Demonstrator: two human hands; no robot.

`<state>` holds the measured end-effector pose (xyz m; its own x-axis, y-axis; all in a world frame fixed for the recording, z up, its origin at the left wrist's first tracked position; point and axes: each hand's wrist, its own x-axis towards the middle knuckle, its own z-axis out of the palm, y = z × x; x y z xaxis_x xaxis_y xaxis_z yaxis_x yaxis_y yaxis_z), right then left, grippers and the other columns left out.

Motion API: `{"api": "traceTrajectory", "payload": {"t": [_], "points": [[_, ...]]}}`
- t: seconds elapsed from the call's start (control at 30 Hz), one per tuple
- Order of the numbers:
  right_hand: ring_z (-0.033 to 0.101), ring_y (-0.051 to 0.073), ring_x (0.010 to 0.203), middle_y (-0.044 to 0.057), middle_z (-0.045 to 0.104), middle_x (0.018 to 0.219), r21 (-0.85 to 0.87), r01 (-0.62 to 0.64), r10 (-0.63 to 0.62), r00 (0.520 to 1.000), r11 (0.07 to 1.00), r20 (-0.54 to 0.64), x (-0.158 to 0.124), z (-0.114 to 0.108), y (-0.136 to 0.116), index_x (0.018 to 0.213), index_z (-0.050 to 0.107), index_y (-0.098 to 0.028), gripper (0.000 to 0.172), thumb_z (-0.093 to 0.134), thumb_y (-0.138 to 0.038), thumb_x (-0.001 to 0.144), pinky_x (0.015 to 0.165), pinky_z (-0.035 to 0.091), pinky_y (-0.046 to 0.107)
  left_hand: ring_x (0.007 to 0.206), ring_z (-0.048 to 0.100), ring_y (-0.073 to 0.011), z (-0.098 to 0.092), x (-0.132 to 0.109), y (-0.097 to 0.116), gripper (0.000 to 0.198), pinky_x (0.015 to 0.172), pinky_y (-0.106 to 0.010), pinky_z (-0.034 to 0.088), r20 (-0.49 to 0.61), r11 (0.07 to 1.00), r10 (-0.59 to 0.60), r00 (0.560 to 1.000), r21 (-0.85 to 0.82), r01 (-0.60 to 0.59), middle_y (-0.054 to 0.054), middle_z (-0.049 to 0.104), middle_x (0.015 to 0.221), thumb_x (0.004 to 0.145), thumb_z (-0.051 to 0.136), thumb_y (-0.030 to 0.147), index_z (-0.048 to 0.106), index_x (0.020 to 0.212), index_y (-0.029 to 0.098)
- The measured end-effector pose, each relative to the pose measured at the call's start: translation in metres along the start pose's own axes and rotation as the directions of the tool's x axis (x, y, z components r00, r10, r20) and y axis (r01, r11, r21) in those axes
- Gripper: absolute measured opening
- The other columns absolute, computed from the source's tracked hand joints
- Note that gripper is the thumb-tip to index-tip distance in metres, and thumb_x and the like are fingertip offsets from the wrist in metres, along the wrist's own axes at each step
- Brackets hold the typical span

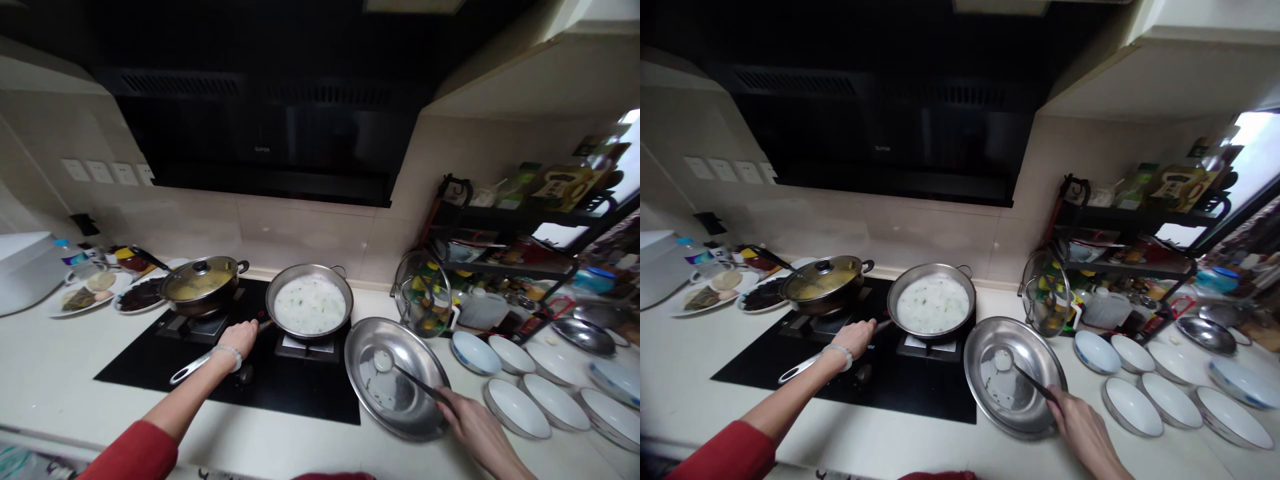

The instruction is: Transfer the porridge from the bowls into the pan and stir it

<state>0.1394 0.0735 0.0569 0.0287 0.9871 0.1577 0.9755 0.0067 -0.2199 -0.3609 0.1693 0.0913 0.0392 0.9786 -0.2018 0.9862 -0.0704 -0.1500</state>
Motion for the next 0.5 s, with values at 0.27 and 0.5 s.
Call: {"api": "traceTrajectory", "payload": {"t": [0.27, 0.5], "points": [[0.070, 0.026, 0.076, 0.010, 0.073, 0.092, -0.096, 0.180, -0.182, 0.983, 0.979, -0.007, -0.016, 0.004, 0.008, 0.106, 0.068, -0.029, 0.040, 0.045, -0.018, 0.075, 0.057, 0.052, 0.031, 0.094, 0.066, -0.0265, 0.001, 0.000, 0.000, 0.034, 0.077, -0.037, 0.049, -0.017, 1.000, -0.011, 1.000, -0.025, 0.011, -0.017, 0.067, 0.095, 0.086, 0.031, 0.006, 0.055, 0.110, 0.011], [0.069, 0.027, 0.078, 0.011, 0.075, 0.090, 0.313, -0.062, 0.076, 0.997, 0.948, -0.033, 0.046, -0.026, -0.039, 0.098, 0.070, -0.018, 0.044, 0.046, -0.048, 0.078, 0.069, 0.053, 0.033, 0.093, 0.066, -0.0278, 0.006, 0.003, -0.001, 0.036, 0.077, -0.038, 0.049, -0.038, 1.000, 0.002, 0.999, -0.019, -0.003, -0.018, 0.067, 0.096, 0.085, 0.030, 0.005, 0.055, 0.110, 0.010]]}}
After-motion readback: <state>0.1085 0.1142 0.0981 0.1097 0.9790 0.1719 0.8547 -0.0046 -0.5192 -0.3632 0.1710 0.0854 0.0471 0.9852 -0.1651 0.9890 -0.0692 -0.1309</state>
